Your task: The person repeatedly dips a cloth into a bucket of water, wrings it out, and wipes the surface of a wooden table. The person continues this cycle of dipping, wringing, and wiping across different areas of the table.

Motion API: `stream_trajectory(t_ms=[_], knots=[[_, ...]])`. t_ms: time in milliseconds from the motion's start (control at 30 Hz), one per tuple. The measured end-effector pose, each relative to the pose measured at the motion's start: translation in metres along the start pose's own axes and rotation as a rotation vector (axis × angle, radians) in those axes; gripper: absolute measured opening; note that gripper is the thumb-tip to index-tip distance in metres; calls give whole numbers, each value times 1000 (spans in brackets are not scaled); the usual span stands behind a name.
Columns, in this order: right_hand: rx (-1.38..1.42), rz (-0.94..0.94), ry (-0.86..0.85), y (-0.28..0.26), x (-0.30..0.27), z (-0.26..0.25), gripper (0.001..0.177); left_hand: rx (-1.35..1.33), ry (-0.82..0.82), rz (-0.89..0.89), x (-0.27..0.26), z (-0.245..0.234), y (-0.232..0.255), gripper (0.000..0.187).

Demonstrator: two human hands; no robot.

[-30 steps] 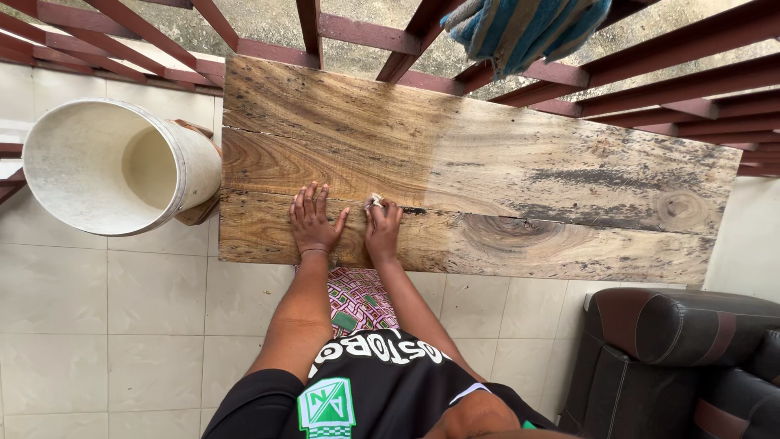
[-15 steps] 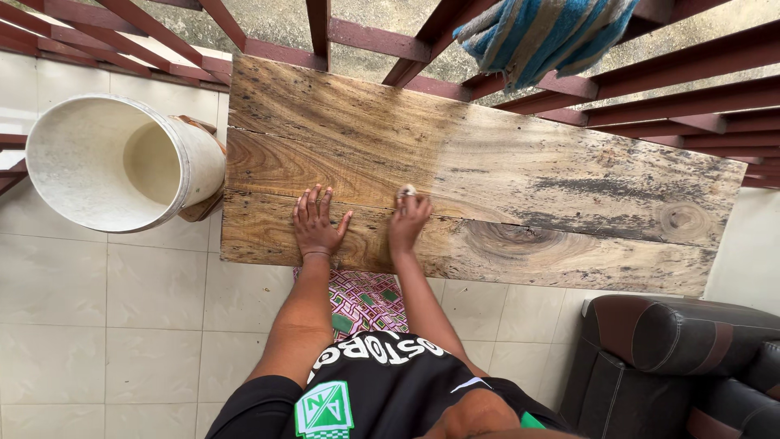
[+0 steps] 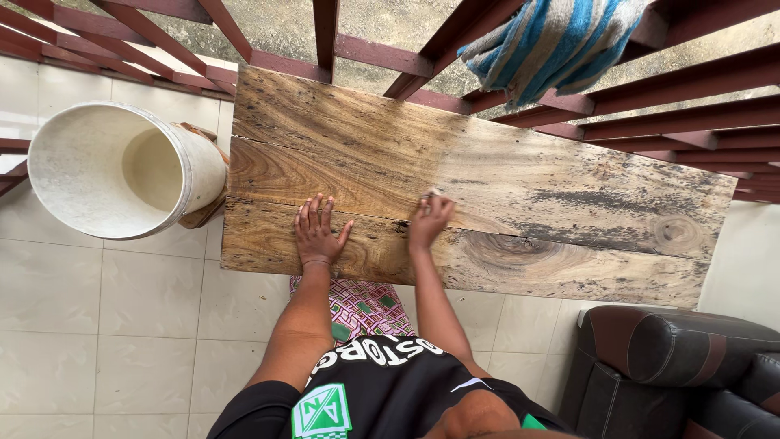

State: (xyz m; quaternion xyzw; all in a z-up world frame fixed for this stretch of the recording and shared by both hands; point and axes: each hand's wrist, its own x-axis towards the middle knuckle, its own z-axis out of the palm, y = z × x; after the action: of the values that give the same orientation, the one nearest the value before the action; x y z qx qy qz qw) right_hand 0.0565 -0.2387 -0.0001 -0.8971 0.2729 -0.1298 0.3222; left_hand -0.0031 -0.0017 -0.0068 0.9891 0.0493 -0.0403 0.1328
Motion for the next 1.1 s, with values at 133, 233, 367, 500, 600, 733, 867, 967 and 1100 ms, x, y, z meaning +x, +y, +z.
stream_trajectory(t_ms=[133,233,367,500,600,733,867,967,1100], knots=[[-125,-341,-197,-24,-22,19,5,-14,-2,2,2,-1,0,76],[-75,-234,-192,-4,5,-6,7,31,-7,15,4,-1,-1,75],[38,76,-39,30,35,-49,5,36,-22,13,2,1,-1,74],[-138,-172,-58,40,2,-38,4,3,23,17,1,-1,-2,73],[-168,-339,-90,31,12,-22,5,1,24,11,1,-3,0,74],[-92,-388,-21,1,95,16,2,43,-18,15,1,-1,0,74],[-69,-347,10,-35,161,29,3,60,-22,23,3,-1,-1,74],[-44,-356,-33,-32,156,19,4,42,-18,25,-1,-1,-1,74],[48,-207,-170,3,61,-16,7,35,-6,24,2,-3,-2,74]])
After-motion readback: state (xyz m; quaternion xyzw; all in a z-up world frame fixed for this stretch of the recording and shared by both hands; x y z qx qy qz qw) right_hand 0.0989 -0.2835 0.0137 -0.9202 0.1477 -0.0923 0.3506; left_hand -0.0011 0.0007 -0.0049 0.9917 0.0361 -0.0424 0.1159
